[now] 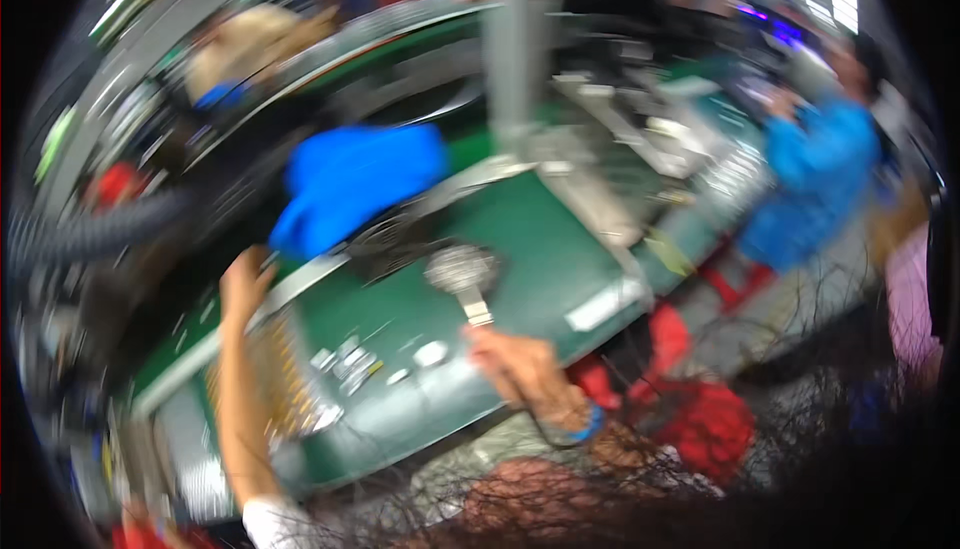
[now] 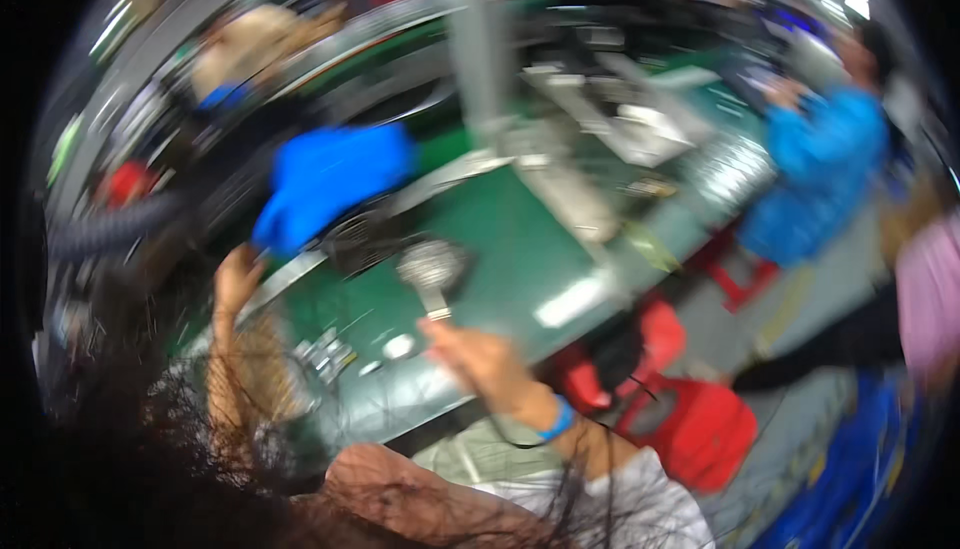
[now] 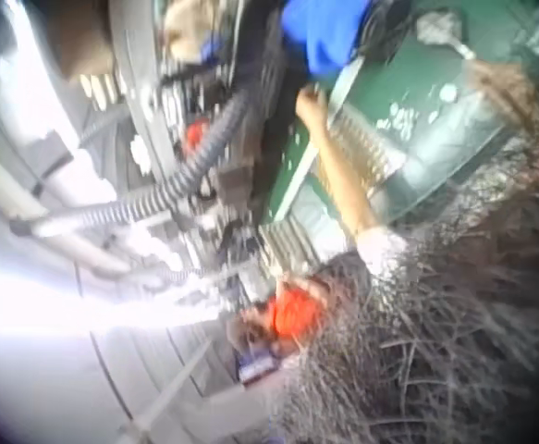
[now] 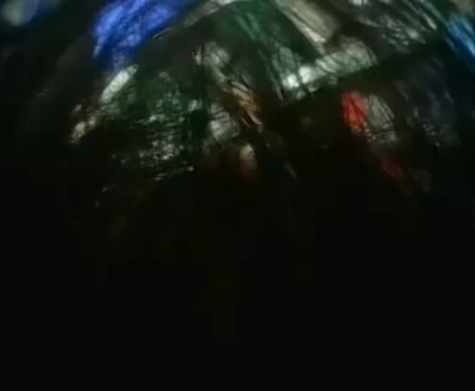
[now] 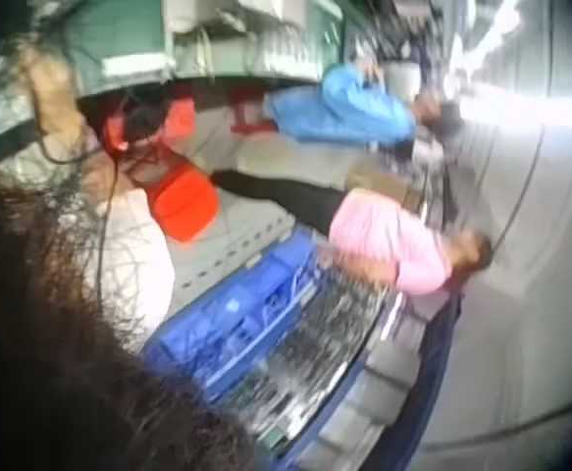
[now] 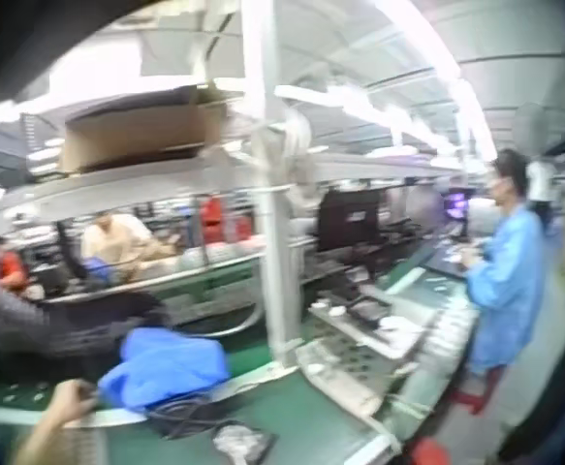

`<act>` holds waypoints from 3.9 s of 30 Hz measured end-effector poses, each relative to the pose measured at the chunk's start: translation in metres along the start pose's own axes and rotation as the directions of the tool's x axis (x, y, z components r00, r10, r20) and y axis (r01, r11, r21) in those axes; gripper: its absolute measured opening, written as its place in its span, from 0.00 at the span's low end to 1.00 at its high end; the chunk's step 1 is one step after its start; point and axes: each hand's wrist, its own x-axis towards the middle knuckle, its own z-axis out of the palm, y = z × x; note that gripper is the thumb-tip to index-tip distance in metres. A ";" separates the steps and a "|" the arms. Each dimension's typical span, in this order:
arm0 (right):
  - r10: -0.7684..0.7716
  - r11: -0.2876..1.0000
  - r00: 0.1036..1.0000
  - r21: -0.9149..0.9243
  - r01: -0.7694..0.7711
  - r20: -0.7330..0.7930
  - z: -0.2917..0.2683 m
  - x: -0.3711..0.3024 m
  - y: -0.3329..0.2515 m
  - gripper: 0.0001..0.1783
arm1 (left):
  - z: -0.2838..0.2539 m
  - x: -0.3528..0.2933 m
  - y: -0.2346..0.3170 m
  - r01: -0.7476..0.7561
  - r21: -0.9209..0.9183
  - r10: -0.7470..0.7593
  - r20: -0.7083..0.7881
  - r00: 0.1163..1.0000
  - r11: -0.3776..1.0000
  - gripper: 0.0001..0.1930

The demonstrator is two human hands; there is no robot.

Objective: Soldering small electronic components onto white circular bases at a factory workstation.

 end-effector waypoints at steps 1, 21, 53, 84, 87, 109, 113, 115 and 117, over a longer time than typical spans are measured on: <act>-0.038 0.998 0.998 0.048 0.035 0.058 0.004 -0.002 0.006 0.29 | 0.011 -0.003 -0.043 -0.064 0.183 0.069 -0.018 0.997 0.981 0.17; -0.049 0.990 0.993 0.127 0.063 -0.109 0.026 0.001 0.002 0.35 | -0.019 -0.084 0.163 -0.243 -0.639 0.229 -0.105 0.968 0.730 0.03; -0.096 0.995 0.982 0.055 0.089 0.162 0.012 0.014 -0.015 0.15 | 0.012 -0.140 0.246 0.167 -0.758 0.032 0.240 0.970 0.630 0.10; -0.021 0.994 0.994 0.110 0.009 0.105 0.023 0.000 -0.010 0.19 | -0.094 -0.175 0.076 0.162 -0.140 -0.193 -0.244 0.950 0.977 0.10; -0.060 0.980 0.997 0.192 0.051 0.046 0.025 0.003 -0.012 0.23 | -0.082 -0.164 0.104 0.104 -0.618 -0.262 -0.172 0.950 0.779 0.08; -0.061 0.998 0.992 -0.024 0.064 0.106 -0.014 -0.016 -0.002 0.23 | 0.036 -0.140 0.243 0.260 -0.860 0.060 0.317 0.947 0.440 0.07; -0.076 0.995 0.989 -0.049 0.083 0.129 -0.013 -0.016 -0.002 0.24 | 0.039 -0.140 0.244 0.260 -0.855 0.051 0.315 0.948 0.449 0.07; -0.077 0.995 0.987 -0.049 0.085 0.142 -0.012 -0.015 -0.003 0.25 | 0.040 -0.141 0.243 0.248 -0.866 0.039 0.293 0.955 0.434 0.07; -0.078 0.995 0.985 -0.050 0.087 0.155 -0.012 -0.016 -0.003 0.25 | 0.038 -0.141 0.244 0.245 -0.859 0.041 0.294 0.955 0.448 0.07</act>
